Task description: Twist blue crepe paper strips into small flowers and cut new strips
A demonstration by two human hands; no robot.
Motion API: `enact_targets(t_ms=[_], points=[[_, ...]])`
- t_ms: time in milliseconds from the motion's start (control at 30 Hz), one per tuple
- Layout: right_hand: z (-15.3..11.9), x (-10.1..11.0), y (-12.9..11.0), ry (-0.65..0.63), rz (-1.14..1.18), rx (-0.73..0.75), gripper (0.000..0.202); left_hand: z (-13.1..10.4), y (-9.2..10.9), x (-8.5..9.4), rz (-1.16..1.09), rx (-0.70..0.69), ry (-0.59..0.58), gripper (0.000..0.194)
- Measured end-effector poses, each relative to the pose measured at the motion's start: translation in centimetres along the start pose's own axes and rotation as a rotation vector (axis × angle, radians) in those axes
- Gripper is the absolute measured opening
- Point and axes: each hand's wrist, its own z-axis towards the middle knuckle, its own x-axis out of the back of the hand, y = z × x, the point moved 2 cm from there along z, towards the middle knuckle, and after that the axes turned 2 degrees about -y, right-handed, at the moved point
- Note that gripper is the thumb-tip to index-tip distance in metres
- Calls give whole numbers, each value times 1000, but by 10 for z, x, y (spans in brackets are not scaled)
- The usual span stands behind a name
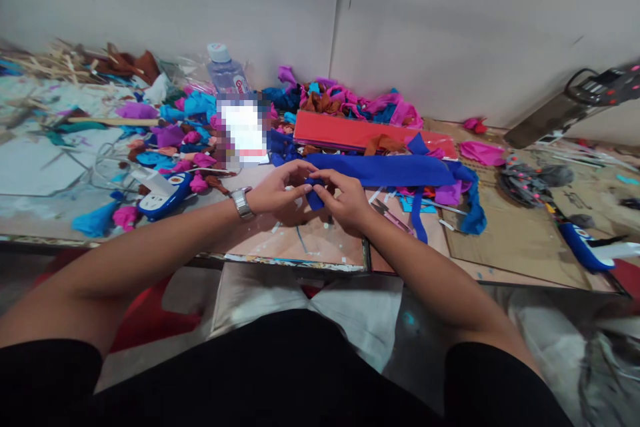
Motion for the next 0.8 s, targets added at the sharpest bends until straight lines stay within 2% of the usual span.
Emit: enact_targets(t_ms=[133,233,300,400,533,800], points=[[0,-1,2,-65,50,-25,48,0,2,0,18,21,39,38],[0,-5,8,-45,166,-109,61,0,5,1,17,11,74,36],[1,-8,12,-33,256,-187,56,0,6,2,17,-4,96,35],[2,-11,13,-111,300,-264,43,1,7,2,-16,-15,116,33],[3,-9,9,-167,221,-239,38,1,8,3,-72,-20,112,32],[4,-7,8,-134,160,-254,36,0,4,1,-137,12,109,32]])
